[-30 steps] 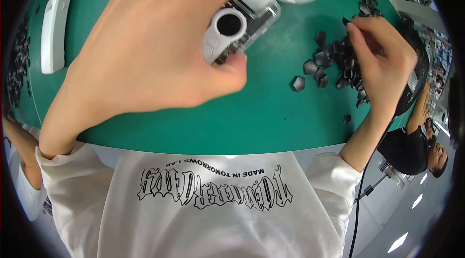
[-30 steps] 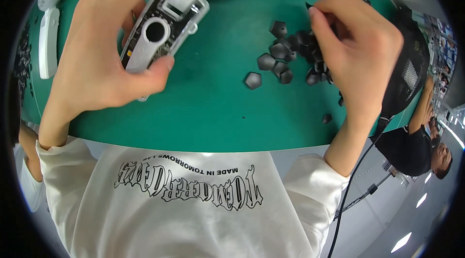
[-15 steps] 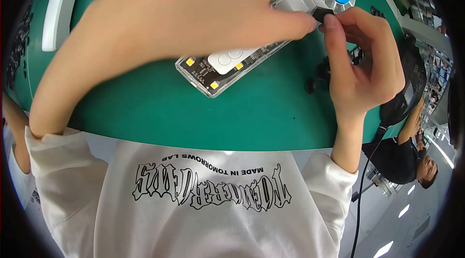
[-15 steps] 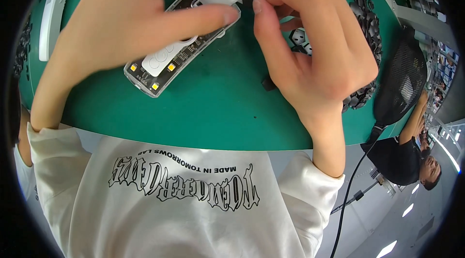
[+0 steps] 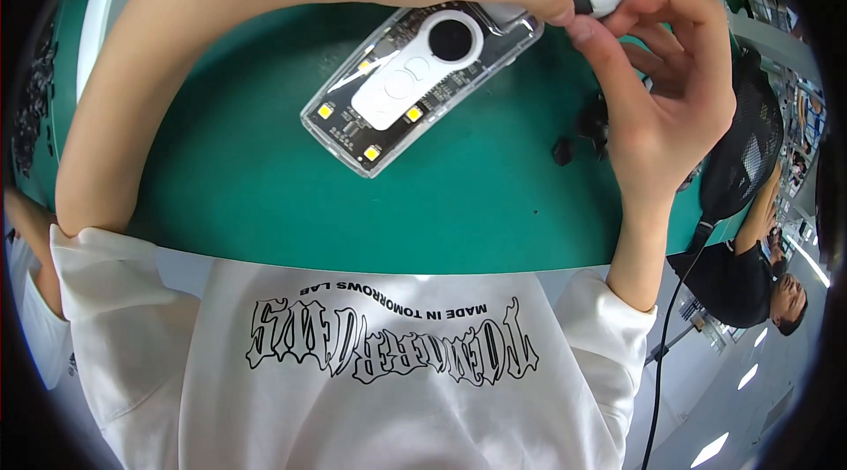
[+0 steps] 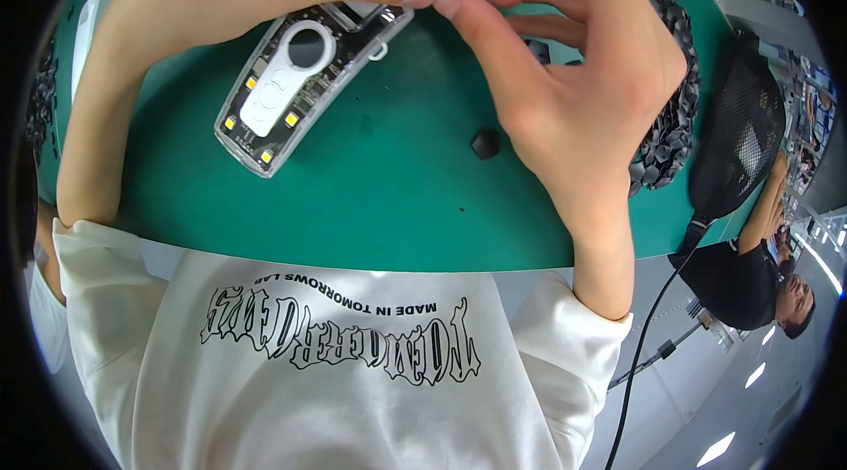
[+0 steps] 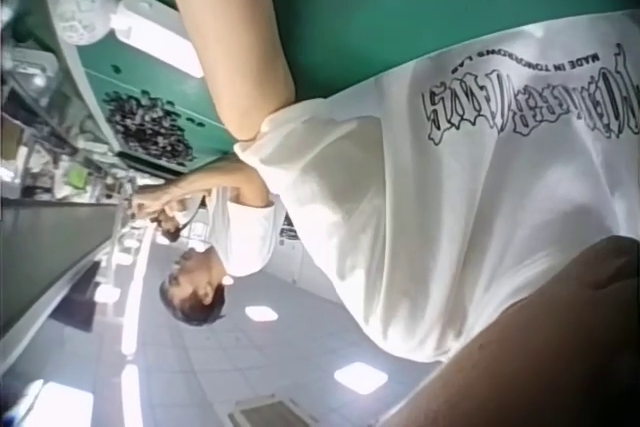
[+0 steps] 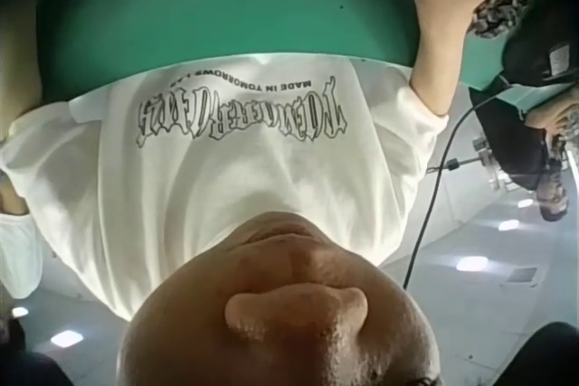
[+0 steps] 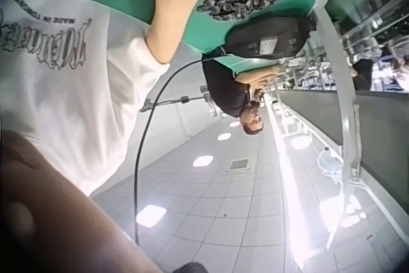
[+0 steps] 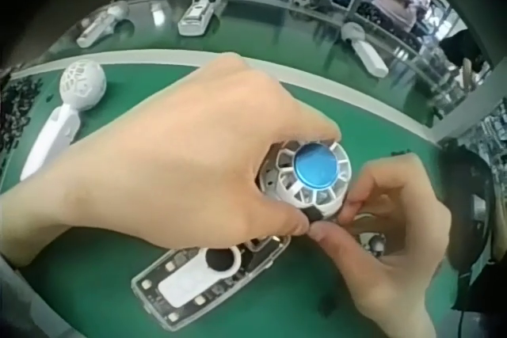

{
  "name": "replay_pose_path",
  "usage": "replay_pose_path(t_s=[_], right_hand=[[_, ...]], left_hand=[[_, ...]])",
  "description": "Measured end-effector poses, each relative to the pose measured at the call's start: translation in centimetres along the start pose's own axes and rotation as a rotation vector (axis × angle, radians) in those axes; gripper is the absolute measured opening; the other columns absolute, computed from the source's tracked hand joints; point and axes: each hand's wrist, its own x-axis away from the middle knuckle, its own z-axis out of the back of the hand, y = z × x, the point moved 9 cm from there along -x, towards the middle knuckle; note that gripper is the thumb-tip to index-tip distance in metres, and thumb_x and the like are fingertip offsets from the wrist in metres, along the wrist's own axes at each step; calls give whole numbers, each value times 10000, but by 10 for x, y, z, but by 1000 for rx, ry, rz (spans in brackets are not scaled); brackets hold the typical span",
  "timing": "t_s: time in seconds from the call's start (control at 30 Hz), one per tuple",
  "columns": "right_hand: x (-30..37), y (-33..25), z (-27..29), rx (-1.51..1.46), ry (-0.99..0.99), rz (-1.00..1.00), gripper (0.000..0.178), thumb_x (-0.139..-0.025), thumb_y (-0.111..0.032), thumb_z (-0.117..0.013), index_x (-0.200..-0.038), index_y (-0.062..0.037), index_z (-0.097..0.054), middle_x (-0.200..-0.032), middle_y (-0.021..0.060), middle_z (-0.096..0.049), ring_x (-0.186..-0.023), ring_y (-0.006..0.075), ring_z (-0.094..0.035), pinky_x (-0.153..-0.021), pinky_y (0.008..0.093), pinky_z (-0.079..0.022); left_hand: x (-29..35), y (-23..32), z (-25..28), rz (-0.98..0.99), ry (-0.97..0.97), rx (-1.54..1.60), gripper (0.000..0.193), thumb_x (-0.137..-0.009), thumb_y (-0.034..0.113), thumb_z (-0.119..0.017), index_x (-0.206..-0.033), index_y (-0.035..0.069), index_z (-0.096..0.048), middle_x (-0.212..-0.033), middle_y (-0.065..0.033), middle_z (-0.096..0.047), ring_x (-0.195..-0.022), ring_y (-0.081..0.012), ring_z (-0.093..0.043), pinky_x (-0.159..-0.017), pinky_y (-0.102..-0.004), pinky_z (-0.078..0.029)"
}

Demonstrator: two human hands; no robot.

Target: Assembling small plastic and electronic parts into a handheld device body at a manual assembly station.

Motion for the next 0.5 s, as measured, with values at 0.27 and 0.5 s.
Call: replay_pose_path(t_s=[0.27, 0.5], right_hand=[[-17, 8, -7, -32, -166, -125, 285, -811, 103, -779, -1039, 22, -630, -873, 20, -629, -725, 47, -577, -592, 197, -489], [23, 2, 8, 262, -604, -155, 261, -712, 102, -789, -923, 12, -666, -780, 29, -600, -620, 76, -511, -543, 221, -381]], left_hand=[[-10, 45, -30, 24, -84, 19, 575, -720, 154, -800, -1260, 29, -651, -1086, -141, -683, -821, -261, -650, -662, -359, -499], [37, 77, -28, 14, -142, 63, 573, -719, 158, -805, -1255, 28, -652, -1076, -144, -686, -832, -268, -654, -679, -361, -502]])
